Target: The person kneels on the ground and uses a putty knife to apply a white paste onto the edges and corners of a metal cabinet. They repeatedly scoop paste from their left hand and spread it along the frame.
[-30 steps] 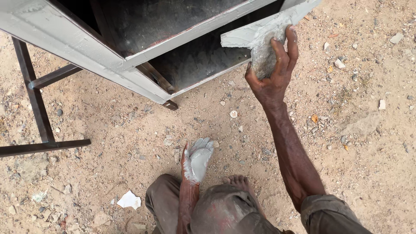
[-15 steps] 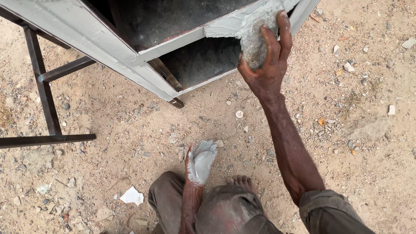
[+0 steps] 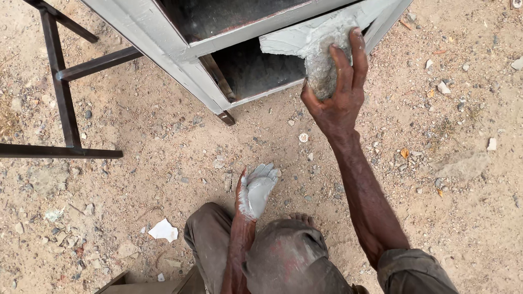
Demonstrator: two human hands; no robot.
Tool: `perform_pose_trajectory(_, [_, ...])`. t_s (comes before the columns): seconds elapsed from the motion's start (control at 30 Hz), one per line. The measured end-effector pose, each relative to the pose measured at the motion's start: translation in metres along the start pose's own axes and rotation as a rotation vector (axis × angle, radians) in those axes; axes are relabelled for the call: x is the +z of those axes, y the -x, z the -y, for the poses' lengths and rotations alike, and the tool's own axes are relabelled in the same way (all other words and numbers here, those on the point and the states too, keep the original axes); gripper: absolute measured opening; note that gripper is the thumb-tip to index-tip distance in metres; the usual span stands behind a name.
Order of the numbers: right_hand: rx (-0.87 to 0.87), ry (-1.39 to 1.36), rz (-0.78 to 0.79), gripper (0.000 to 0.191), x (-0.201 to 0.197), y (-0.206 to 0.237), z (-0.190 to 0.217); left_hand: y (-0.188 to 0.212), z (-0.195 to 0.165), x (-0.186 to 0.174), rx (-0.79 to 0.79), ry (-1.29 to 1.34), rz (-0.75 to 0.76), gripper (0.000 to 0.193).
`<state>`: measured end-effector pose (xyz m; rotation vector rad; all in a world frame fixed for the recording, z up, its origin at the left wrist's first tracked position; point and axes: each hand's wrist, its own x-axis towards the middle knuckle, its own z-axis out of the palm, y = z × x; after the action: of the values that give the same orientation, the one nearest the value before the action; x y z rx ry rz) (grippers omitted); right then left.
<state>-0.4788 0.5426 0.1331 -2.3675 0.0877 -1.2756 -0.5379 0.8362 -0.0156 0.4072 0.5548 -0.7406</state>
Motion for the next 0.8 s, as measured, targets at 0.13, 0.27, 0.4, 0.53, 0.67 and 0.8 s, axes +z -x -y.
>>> perform_pose_trajectory(0.13, [-0.036, -0.046, -0.021, 0.082, 0.015, -0.008, 0.008, 0.004, -0.001, -0.002, 0.012, 0.004, 0.019, 0.075])
perform_pose_trajectory(0.27, [-0.063, -0.022, -0.043, 0.081, 0.025, -0.012, 0.007, 0.009, -0.007, -0.003, -0.001, -0.009, -0.045, 0.075])
perform_pose_trajectory(0.4, [-0.087, 0.017, -0.042, 0.082, 0.031, -0.013, 0.004, 0.011, -0.010, 0.001, 0.007, -0.007, -0.064, 0.077])
perform_pose_trajectory(0.53, [0.033, 0.071, 0.130, 0.075, 0.018, -0.004, 0.012, 0.008, -0.007, 0.027, 0.062, -0.045, 0.030, 0.079])
perform_pose_trajectory(0.67, [0.422, -0.397, 0.230, 0.065, -0.021, 0.022, 0.026, -0.001, -0.014, 0.074, 0.300, -0.151, 0.210, 0.084])
perform_pose_trajectory(0.8, [1.005, -1.687, 0.281, 0.068, -0.068, 0.064, 0.032, 0.003, -0.017, 0.101, 0.338, -0.019, 0.457, 0.084])
